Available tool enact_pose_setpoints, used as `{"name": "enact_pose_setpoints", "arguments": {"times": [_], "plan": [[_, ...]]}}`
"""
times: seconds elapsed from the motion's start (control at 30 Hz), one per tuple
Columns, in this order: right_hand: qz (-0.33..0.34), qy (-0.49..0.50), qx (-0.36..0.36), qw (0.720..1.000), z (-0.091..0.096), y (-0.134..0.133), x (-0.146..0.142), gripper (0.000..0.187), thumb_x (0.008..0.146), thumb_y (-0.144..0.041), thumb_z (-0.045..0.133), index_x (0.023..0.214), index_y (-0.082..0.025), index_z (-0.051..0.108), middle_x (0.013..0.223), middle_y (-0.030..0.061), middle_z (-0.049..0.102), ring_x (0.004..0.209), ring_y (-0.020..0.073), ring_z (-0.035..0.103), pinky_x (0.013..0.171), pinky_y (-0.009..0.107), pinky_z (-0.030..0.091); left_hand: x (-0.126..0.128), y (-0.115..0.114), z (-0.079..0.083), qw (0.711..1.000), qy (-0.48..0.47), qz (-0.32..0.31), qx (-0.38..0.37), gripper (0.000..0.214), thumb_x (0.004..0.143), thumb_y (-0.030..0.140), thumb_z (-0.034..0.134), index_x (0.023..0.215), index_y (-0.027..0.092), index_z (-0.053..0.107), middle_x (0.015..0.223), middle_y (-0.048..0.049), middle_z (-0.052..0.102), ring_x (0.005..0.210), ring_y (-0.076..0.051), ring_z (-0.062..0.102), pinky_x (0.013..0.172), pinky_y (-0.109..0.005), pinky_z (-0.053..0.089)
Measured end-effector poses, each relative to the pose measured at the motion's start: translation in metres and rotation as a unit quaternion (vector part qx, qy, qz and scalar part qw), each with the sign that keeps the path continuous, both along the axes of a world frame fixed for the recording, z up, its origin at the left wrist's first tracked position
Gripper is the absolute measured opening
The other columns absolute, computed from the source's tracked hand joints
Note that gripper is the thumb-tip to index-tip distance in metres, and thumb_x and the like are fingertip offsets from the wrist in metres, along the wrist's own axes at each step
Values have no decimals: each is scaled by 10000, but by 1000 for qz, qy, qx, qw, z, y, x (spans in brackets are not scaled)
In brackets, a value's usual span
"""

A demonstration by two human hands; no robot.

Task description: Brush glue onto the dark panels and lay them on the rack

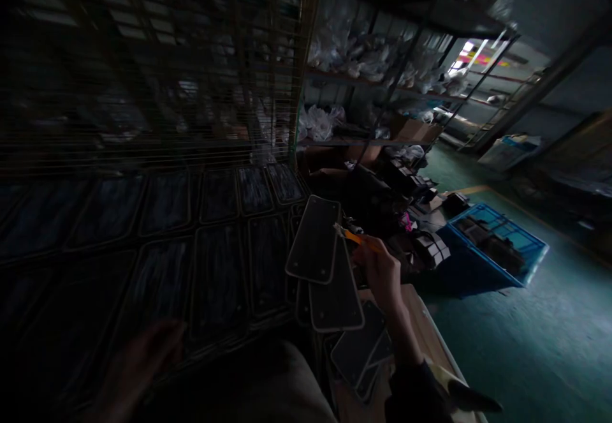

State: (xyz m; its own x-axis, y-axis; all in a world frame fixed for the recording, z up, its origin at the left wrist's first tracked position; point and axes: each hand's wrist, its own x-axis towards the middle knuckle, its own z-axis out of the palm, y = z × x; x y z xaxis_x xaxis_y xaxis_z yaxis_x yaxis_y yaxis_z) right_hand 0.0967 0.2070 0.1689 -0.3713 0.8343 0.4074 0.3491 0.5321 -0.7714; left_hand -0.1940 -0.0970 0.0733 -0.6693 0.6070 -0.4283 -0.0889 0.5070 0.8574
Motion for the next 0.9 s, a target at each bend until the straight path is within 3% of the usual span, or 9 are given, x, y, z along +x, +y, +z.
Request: {"name": "enact_pose_setpoints", "arguments": {"times": [0.03, 0.1, 0.2, 0.3, 0.47, 0.57, 0.7, 0.8, 0.9], "plan": [[16, -7, 1, 1000, 0, 12, -3, 349, 971, -457, 484, 1163, -190, 601, 815, 40, 692, 694, 183, 694, 659, 290, 595, 15, 21, 0, 999, 2, -40, 34, 474, 744, 633, 632, 929, 196, 617, 647, 32, 624, 572, -152, 599, 537, -265, 498], [48, -27, 9, 998, 0, 38, -9, 338, 982, -445, 459, 1164, -194, 593, 805, 31, 690, 704, 178, 698, 668, 280, 593, 42, 69, 0, 989, -10, -104, 100, 505, 738, 669, 587, 905, 192, 600, 678, 15, 642, 479, -129, 578, 474, -248, 455], [83, -66, 33, 994, -3, 75, -19, 313, 990, -401, 434, 1172, -194, 583, 833, 37, 699, 740, 185, 706, 675, 273, 584, 67, 134, 0, 984, 39, -104, 136, 439, 793, 602, 551, 954, 193, 558, 675, 18, 623, 433, -120, 555, 429, -228, 406], [102, -111, 69, 986, -11, 107, -28, 288, 995, -332, 413, 1191, -198, 576, 864, 42, 707, 760, 190, 708, 680, 268, 567, 73, 168, -5, 982, 101, -97, 127, 395, 798, 560, 566, 955, 197, 563, 638, 30, 594, 469, -133, 558, 463, -228, 404], [117, -150, 106, 976, -23, 132, -38, 270, 985, -289, 431, 1193, -203, 580, 879, 45, 711, 803, 209, 706, 686, 273, 550, 73, 184, -10, 982, 109, -77, 135, 293, 768, 490, 628, 748, 198, 632, 670, -10, 640, 652, -166, 613, 606, -240, 447], [126, -152, 119, 973, -23, 132, -36, 274, 989, -300, 430, 1192, -206, 587, 951, 57, 712, 832, 212, 704, 715, 289, 549, 82, 182, 4, 989, -21, -60, 137, 294, 746, 483, 666, 730, 191, 627, 588, 19, 586, 530, -126, 548, 494, -209, 395], [130, -142, 121, 974, -18, 126, -26, 288, 999, -312, 408, 1204, -216, 586, 965, 57, 713, 862, 210, 702, 750, 307, 558, 100, 167, 21, 975, -197, -40, 90, 377, 709, 549, 691, 810, 196, 606, 517, 61, 531, 356, -75, 418, 354, -172, 240], [158, -132, 115, 972, -16, 122, -22, 287, 1006, -325, 416, 1217, -223, 583, 974, 52, 710, 860, 201, 702, 746, 299, 563, 108, 159, 20, 977, -199, -39, 68, 388, 690, 543, 715, 815, 189, 616, 538, 29, 588, 369, -97, 482, 338, -177, 259], [180, -130, 123, 967, -16, 119, -24, 269, 1003, -332, 442, 1199, -231, 597, 995, 45, 706, 863, 197, 699, 726, 288, 562, 110, 159, 14, 980, -188, 9, 70, 396, 655, 491, 766, 886, 198, 632, 665, -15, 673, 484, -150, 608, 370, -198, 361]]}}
